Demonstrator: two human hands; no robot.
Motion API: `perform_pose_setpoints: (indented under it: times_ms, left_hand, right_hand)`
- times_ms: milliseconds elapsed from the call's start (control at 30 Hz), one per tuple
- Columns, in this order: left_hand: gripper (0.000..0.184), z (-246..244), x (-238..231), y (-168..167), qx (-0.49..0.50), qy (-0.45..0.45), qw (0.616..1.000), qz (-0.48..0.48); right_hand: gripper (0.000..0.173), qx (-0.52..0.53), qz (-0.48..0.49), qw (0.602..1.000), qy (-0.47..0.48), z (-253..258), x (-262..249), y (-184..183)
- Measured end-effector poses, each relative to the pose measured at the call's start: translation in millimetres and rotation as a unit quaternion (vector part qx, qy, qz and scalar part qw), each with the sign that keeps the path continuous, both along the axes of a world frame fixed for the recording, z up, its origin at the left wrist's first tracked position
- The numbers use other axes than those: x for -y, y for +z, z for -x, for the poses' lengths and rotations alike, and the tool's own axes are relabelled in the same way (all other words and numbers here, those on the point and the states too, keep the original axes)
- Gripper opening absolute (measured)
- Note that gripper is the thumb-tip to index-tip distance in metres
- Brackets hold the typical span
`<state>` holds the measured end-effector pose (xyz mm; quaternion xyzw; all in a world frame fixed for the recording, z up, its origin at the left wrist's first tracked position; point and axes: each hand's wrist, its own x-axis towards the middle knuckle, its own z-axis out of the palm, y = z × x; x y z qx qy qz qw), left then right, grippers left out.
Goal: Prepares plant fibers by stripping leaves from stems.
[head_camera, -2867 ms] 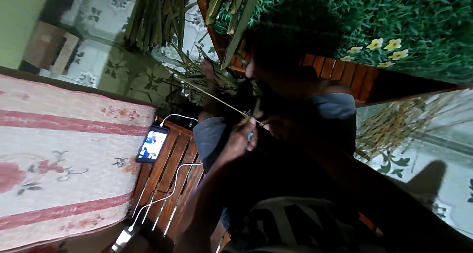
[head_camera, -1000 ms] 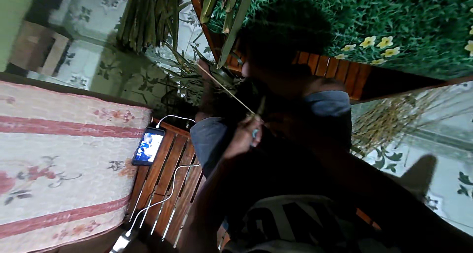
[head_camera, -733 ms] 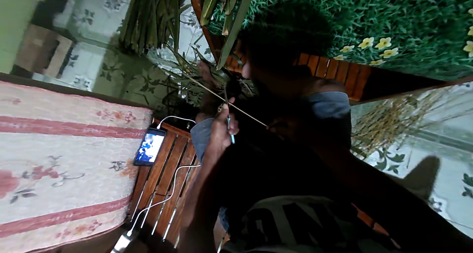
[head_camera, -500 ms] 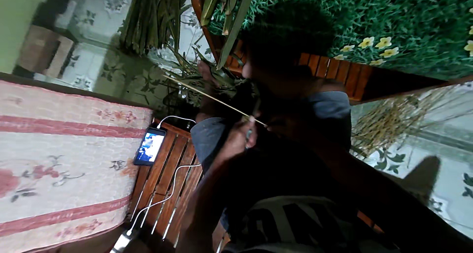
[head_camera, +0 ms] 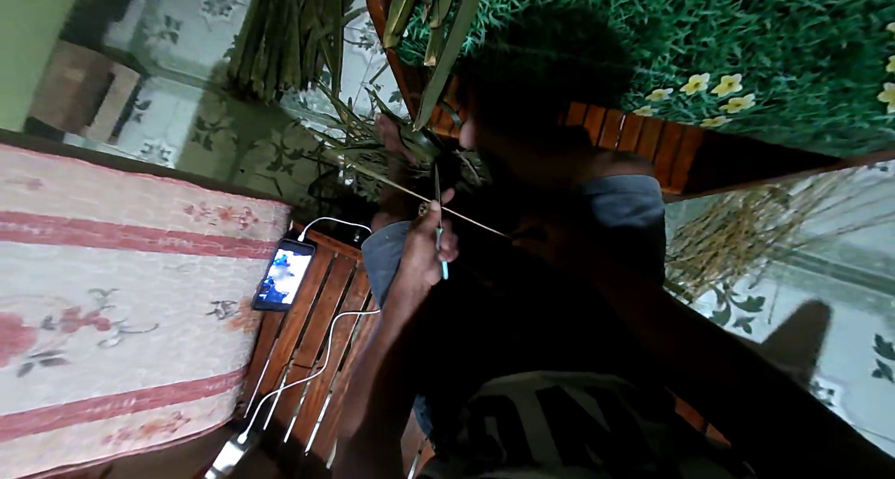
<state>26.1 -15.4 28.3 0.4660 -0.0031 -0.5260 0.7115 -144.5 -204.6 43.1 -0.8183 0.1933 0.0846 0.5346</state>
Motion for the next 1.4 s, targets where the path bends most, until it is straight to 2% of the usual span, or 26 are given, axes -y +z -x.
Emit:
perform_pose_setpoints:
  times_ms: [67,167,233,300,367,433,500,567,600,733,900,1033,1100,1167,1267,1333,1400]
  left_hand:
    - [0.042,14.0,3.2,0.7,0.003,-0.022,1.0,-0.013]
    - [0.025,48.2,11.5,11.3,0.025,-0.102,0.994,-0.033]
    - [0.031,39.8,8.5,11.5,0.002,-0.085,0.996,-0.024]
    - [0.043,16.5,2.1,4.3,-0.019,-0.025,0.999,0.001]
    - [0.046,4.2,-0.6,-3.6,-0.028,0.007,0.999,0.016]
    - [0.043,19.2,4.8,-3.1,-0.037,-0.012,0.999,0.004]
    - [0.031,46.4,14.8,7.0,-0.017,-0.071,0.997,-0.025]
    - [0.036,53.4,17.9,14.6,-0.009,-0.095,0.995,-0.027]
    - [0.034,45.9,15.2,14.4,-0.023,-0.073,0.997,-0.016]
    - [0.046,4.1,0.0,-0.6,-0.04,0.021,0.998,0.039]
    - [0.042,30.5,3.5,2.0,-0.049,-0.048,0.996,0.049]
    - [0.044,-6.5,-7.2,13.8,-0.008,0.022,0.999,0.048]
    - [0.044,-29.4,-13.6,15.5,0.012,0.061,0.997,0.051]
    - [0.044,-40.1,-16.8,17.8,0.032,0.06,0.996,0.052]
    - [0.045,-43.6,-14.9,25.5,0.052,0.045,0.997,0.035]
    - [0.046,-56.5,-18.1,26.1,0.05,0.064,0.996,0.043]
    - [0.048,-72.7,-23.7,25.4,0.054,0.105,0.992,0.049]
  right_hand:
    - [0.026,0.006,0.005,1.0,-0.002,-1.7,-1.8,1.7]
    - [0.025,0.051,0.028,0.998,-0.014,-3.0,-5.5,-0.1]
    - [0.024,0.043,0.046,0.998,-0.009,-0.1,-4.2,3.2]
    - [0.024,0.034,0.068,0.997,-0.004,5.9,-2.2,5.1]
    - [0.025,0.045,0.085,0.995,0.002,8.2,-1.1,3.4]
    - [0.026,0.059,0.097,0.994,0.003,5.3,-3.6,5.8]
    - [0.024,0.079,0.096,0.992,-0.006,0.4,-8.0,11.1]
    - [0.021,0.101,0.105,0.989,-0.014,0.4,-8.2,11.8]
    - [0.022,0.102,0.113,0.988,-0.012,4.0,-6.2,11.3]
    - [0.023,0.09,0.119,0.989,-0.005,17.7,1.3,10.2]
    - [0.023,0.089,0.075,0.993,-0.015,18.1,3.0,13.8]
    - [0.024,0.014,0.026,1.0,0.006,34.9,16.1,20.8]
    - [0.023,-0.006,0.001,1.0,-0.007,45.0,20.5,22.8]
    - [0.019,-0.016,-0.009,0.999,-0.034,54.6,22.0,25.5]
    - [0.02,0.012,0.007,1.0,-0.017,75.9,32.0,22.6]
    - [0.022,0.078,0.032,0.996,0.001,96.2,46.0,10.4]
    - [0.023,0.1,0.025,0.995,-0.011,118.2,57.7,7.8]
